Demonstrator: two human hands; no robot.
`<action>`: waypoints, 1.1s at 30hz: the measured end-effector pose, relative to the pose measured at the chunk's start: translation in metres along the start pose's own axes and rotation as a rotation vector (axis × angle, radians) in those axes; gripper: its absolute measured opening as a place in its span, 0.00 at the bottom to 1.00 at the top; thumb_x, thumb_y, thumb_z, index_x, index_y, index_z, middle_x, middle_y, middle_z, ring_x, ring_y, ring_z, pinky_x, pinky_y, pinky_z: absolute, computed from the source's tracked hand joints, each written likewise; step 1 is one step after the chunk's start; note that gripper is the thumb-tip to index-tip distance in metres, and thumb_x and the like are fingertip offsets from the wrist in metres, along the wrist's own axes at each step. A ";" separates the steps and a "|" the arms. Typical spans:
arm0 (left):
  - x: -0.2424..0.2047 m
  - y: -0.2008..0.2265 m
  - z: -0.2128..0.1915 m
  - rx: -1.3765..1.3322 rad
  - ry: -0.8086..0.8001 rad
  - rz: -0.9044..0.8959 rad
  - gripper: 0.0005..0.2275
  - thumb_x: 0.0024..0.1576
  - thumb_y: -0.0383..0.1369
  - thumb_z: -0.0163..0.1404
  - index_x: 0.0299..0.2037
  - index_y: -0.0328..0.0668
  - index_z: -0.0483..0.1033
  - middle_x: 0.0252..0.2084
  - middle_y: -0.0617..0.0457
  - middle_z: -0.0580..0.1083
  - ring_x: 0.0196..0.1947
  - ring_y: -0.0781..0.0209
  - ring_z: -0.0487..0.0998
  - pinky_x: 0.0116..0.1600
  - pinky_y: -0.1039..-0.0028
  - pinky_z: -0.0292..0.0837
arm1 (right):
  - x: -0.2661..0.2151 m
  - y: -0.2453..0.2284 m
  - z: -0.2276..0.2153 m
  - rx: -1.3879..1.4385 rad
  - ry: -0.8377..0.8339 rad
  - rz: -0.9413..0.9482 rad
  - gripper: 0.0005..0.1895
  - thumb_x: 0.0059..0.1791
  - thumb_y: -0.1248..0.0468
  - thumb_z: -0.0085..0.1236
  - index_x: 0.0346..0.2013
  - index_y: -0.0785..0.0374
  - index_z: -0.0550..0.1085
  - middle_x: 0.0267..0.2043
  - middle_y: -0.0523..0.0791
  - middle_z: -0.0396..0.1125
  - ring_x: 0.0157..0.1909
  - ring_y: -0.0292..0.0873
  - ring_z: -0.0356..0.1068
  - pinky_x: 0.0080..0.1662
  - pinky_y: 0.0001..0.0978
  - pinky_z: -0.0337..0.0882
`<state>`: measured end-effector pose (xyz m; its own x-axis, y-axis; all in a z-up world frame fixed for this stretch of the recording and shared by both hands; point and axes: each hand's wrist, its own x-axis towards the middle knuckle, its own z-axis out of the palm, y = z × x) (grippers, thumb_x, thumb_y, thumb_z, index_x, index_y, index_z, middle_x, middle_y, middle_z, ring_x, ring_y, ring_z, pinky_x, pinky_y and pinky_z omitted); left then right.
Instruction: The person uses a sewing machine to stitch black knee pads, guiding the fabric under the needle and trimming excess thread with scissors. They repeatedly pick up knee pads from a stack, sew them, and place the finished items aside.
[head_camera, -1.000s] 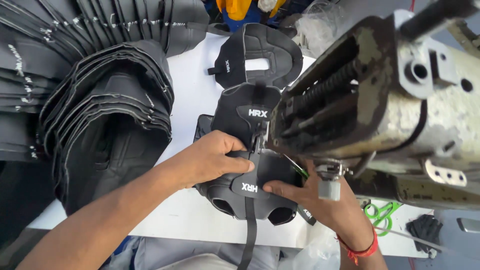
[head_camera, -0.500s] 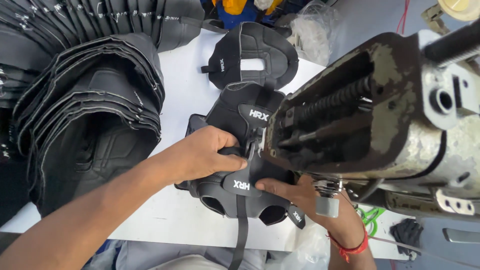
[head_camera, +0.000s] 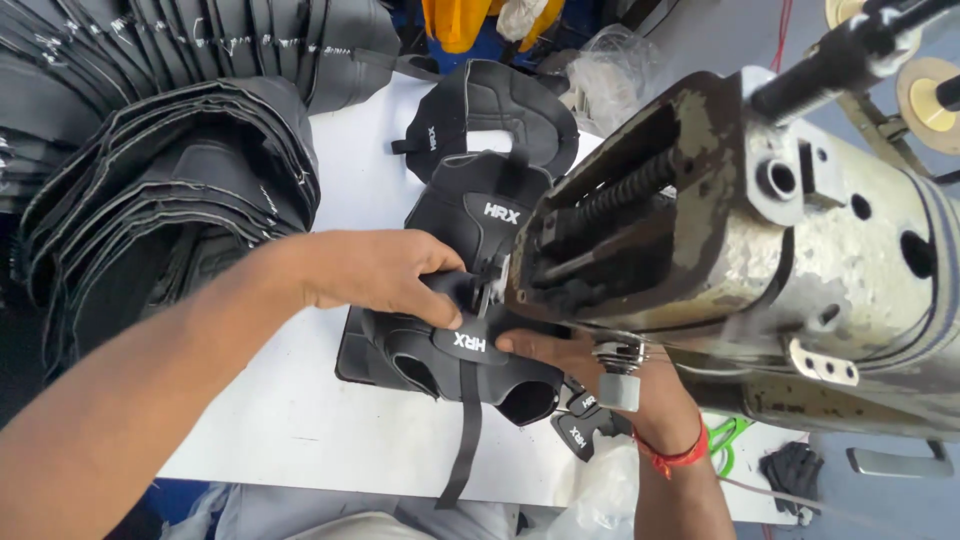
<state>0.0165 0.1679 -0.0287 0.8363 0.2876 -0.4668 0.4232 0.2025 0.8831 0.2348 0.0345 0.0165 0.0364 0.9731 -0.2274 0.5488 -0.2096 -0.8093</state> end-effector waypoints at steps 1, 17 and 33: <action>-0.001 0.004 0.000 -0.001 0.001 -0.002 0.20 0.47 0.33 0.58 0.49 0.31 0.79 0.41 0.52 0.81 0.39 0.68 0.79 0.45 0.77 0.74 | 0.001 -0.004 0.000 0.002 -0.003 0.000 0.18 0.39 0.62 0.72 0.43 0.60 0.83 0.42 0.39 0.80 0.41 0.32 0.75 0.46 0.26 0.74; 0.024 0.039 -0.023 0.382 -0.017 -0.112 0.15 0.46 0.30 0.60 0.44 0.38 0.80 0.37 0.51 0.80 0.37 0.61 0.79 0.45 0.70 0.70 | -0.020 0.013 0.021 -0.264 0.220 -0.337 0.19 0.45 0.59 0.71 0.47 0.62 0.78 0.43 0.45 0.77 0.41 0.43 0.75 0.44 0.36 0.72; -0.050 -0.005 0.100 -0.069 0.649 0.246 0.23 0.62 0.35 0.52 0.67 0.48 0.60 0.26 0.43 0.76 0.25 0.55 0.78 0.31 0.64 0.72 | -0.026 0.072 0.023 -1.914 0.374 -0.778 0.38 0.50 0.70 0.51 0.72 0.33 0.67 0.54 0.51 0.69 0.49 0.47 0.72 0.49 0.34 0.73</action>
<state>0.0077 0.0585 -0.0053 0.5187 0.8296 -0.2069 0.2077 0.1125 0.9717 0.2539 -0.0084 -0.0484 -0.5788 0.8099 0.0953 0.4920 0.2536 0.8329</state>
